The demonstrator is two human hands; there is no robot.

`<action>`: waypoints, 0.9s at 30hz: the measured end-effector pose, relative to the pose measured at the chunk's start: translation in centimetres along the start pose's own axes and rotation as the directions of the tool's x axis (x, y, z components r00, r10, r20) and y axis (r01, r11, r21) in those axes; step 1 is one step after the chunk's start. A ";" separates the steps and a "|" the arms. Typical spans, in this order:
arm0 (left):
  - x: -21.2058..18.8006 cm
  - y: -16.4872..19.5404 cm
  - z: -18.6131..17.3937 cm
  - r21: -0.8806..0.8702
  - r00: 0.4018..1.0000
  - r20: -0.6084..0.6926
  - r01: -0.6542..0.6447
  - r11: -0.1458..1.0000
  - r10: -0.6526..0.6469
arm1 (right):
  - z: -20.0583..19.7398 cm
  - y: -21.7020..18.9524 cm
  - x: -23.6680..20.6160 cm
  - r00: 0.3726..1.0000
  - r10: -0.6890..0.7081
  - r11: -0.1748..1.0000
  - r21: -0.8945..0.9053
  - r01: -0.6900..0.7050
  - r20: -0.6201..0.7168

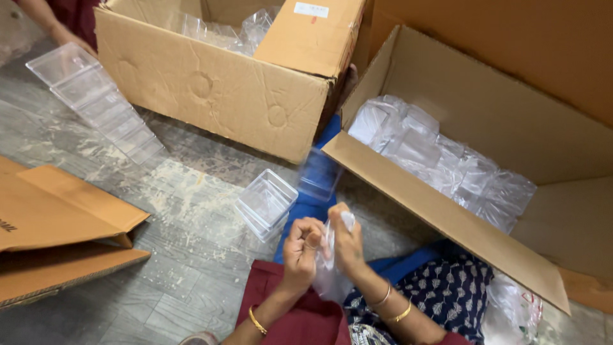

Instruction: The person sits on the floor and takes plastic-wrapped square containers out of a cardboard box one at a time. They pull each container out of its plastic bag, set the bag aside, and stack the clear containers on the floor beside them.

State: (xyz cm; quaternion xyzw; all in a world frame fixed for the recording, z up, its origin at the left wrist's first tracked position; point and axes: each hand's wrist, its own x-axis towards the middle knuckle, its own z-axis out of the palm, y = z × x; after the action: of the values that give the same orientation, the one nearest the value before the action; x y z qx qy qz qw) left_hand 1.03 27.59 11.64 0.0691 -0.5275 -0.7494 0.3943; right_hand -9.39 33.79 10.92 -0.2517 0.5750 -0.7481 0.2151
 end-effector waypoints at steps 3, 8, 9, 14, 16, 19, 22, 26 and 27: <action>0.5 -0.3 -1.5 -0.006 0.969 0.108 0.223 0.975 -0.221 | -0.3 0.7 0.5 0.987 0.152 0.967 0.196 -0.160 0.054; 1.2 1.5 -3.1 -0.035 0.843 0.273 0.490 0.871 -0.463 | -3.2 1.1 -0.2 0.918 0.285 0.871 0.325 -0.369 0.278; 1.1 2.2 -3.4 -0.036 0.812 0.316 0.527 0.849 -0.491 | -4.0 1.1 -0.4 0.907 0.269 0.879 0.302 -0.369 0.325; 0.4 5.5 -5.7 0.028 0.714 0.298 0.657 0.753 -0.634 | -6.4 -0.2 -1.8 0.874 0.293 0.956 -0.098 -0.277 0.388; 0.3 6.6 -7.0 0.021 0.716 0.267 0.664 0.747 -0.644 | -6.7 -1.3 -2.1 0.861 0.324 0.946 -0.163 -0.281 0.392; -0.3 7.6 -8.8 0.114 0.657 0.342 0.680 0.724 -0.672 | -7.0 -3.3 -2.2 0.771 0.490 0.863 -0.347 -0.366 0.407; -1.0 8.7 -10.8 0.159 0.701 0.265 0.646 0.747 -0.662 | -7.9 -4.7 -1.4 0.767 0.451 0.889 -0.301 -0.344 0.456; -2.3 7.3 -11.0 0.549 0.923 -0.039 0.341 0.763 -0.384 | -6.8 -2.7 0.3 0.899 0.099 0.874 -0.470 0.127 0.427; -2.6 6.3 -10.5 0.684 0.974 -0.117 0.220 0.696 -0.192 | -5.7 -1.3 0.9 0.924 -0.036 0.772 -0.576 0.268 0.381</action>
State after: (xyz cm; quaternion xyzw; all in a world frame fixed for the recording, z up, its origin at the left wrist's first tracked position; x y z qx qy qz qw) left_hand 11.53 20.80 11.58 0.2836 -0.7505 -0.5357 0.2632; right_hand -13.67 37.86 11.04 -0.4828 0.7178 -0.4766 0.1568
